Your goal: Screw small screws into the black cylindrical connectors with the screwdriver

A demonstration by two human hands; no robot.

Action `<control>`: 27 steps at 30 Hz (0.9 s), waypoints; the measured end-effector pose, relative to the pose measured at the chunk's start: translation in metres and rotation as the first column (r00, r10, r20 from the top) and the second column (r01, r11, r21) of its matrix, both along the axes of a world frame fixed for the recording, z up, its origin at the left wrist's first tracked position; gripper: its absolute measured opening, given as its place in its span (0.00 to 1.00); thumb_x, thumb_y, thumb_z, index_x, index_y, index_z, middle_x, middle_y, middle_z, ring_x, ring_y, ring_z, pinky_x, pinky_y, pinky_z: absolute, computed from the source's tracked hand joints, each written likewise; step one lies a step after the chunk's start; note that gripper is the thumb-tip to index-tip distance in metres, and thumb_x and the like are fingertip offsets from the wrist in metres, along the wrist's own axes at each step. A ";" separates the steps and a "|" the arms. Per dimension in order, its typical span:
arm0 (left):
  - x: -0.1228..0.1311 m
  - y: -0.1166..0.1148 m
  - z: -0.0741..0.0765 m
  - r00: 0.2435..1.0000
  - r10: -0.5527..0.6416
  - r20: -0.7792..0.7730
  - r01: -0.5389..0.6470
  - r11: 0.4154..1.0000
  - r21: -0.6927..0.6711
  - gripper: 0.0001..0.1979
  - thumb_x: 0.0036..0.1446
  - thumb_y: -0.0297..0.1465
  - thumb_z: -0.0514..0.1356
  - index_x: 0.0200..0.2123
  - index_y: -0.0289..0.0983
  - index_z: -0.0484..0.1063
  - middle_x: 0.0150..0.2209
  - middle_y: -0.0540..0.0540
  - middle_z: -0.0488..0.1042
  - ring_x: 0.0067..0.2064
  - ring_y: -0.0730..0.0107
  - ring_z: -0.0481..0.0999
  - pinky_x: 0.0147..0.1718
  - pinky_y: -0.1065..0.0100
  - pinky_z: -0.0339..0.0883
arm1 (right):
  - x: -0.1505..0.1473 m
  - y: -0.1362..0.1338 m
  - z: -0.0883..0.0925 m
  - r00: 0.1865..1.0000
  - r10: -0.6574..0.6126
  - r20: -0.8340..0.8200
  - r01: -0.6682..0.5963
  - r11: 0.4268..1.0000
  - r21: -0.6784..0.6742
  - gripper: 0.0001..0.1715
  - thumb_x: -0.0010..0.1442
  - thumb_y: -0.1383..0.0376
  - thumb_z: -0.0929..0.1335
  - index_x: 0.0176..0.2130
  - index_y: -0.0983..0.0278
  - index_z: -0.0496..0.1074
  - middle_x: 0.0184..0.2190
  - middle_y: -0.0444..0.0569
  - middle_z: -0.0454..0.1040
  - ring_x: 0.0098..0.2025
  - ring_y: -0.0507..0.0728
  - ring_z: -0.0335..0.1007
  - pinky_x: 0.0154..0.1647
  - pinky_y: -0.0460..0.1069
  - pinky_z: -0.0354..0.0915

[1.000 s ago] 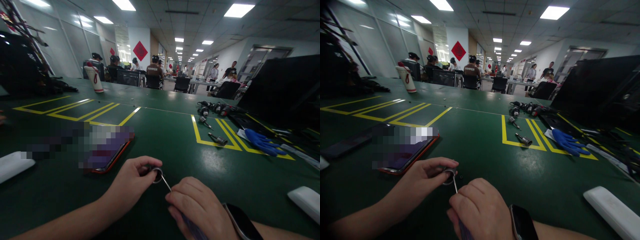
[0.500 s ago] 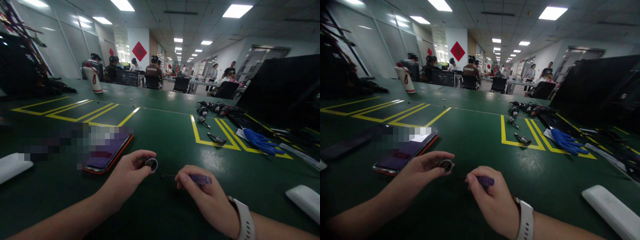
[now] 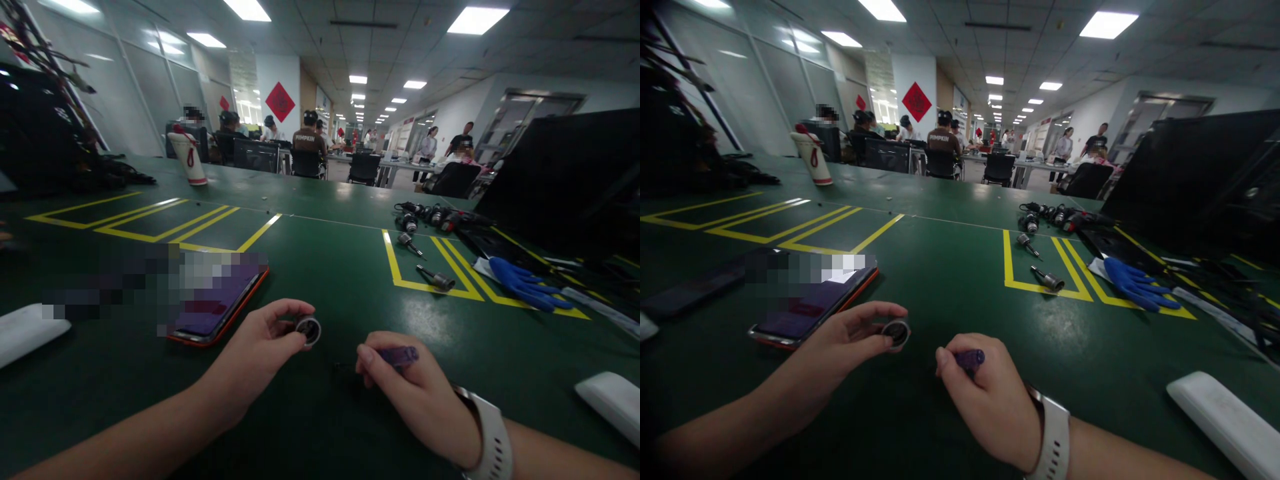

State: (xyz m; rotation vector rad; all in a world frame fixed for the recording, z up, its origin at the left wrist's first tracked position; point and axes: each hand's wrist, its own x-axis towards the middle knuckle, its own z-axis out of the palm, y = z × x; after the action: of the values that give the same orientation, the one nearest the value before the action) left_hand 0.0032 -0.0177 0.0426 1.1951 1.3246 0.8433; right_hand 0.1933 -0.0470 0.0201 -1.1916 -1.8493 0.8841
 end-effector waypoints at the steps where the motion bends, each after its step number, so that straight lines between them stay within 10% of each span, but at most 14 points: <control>1: 0.000 0.000 0.000 1.000 0.002 0.004 -0.002 1.000 0.007 0.15 0.45 0.27 0.62 0.39 0.36 0.72 0.34 0.46 0.78 0.39 0.63 0.77 0.41 0.64 0.67 | 0.001 0.000 0.000 1.000 -0.006 -0.020 0.005 0.999 -0.035 0.20 0.61 0.58 0.60 0.24 0.66 0.69 0.18 0.43 0.66 0.22 0.51 0.63 0.24 0.46 0.60; 8: 0.001 0.002 0.000 0.999 0.005 0.036 -0.005 1.000 0.013 0.14 0.42 0.26 0.62 0.37 0.36 0.72 0.38 0.45 0.78 0.43 0.61 0.75 0.41 0.64 0.67 | -0.005 0.007 -0.011 0.888 -0.097 -0.449 -0.079 0.931 -0.357 0.19 0.57 0.54 0.64 0.25 0.67 0.69 0.17 0.42 0.66 0.21 0.49 0.63 0.23 0.44 0.60; 12: 0.001 0.001 0.000 0.999 -0.022 0.026 0.022 0.999 0.023 0.12 0.44 0.25 0.61 0.36 0.36 0.72 0.36 0.45 0.78 0.42 0.61 0.76 0.40 0.63 0.68 | -0.002 0.005 -0.010 0.787 -0.088 -0.611 -0.094 0.961 -0.260 0.17 0.59 0.57 0.64 0.25 0.66 0.70 0.19 0.44 0.68 0.23 0.50 0.64 0.24 0.44 0.62; 20: 0.004 -0.001 -0.001 0.997 -0.055 0.048 0.052 0.997 0.052 0.11 0.41 0.26 0.61 0.33 0.36 0.74 0.32 0.47 0.77 0.37 0.63 0.76 0.36 0.66 0.68 | -0.002 -0.009 0.003 0.974 0.155 -0.164 -0.107 0.957 0.269 0.10 0.60 0.68 0.62 0.36 0.65 0.72 0.29 0.49 0.74 0.32 0.54 0.70 0.33 0.49 0.67; 27: 0.004 -0.003 -0.001 0.995 -0.098 -0.009 0.099 0.992 0.084 0.11 0.43 0.26 0.60 0.34 0.36 0.75 0.31 0.47 0.77 0.36 0.64 0.76 0.35 0.67 0.68 | -0.007 -0.012 0.000 0.986 0.168 -0.016 -0.146 0.895 0.422 0.11 0.58 0.74 0.63 0.41 0.63 0.70 0.32 0.49 0.75 0.35 0.54 0.70 0.36 0.49 0.68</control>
State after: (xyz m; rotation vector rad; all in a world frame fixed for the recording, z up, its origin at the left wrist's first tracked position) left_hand 0.0070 -0.0209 0.0419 1.3188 1.2339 0.8323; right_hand 0.1863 -0.0595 0.0204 -0.7520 -1.9852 0.5503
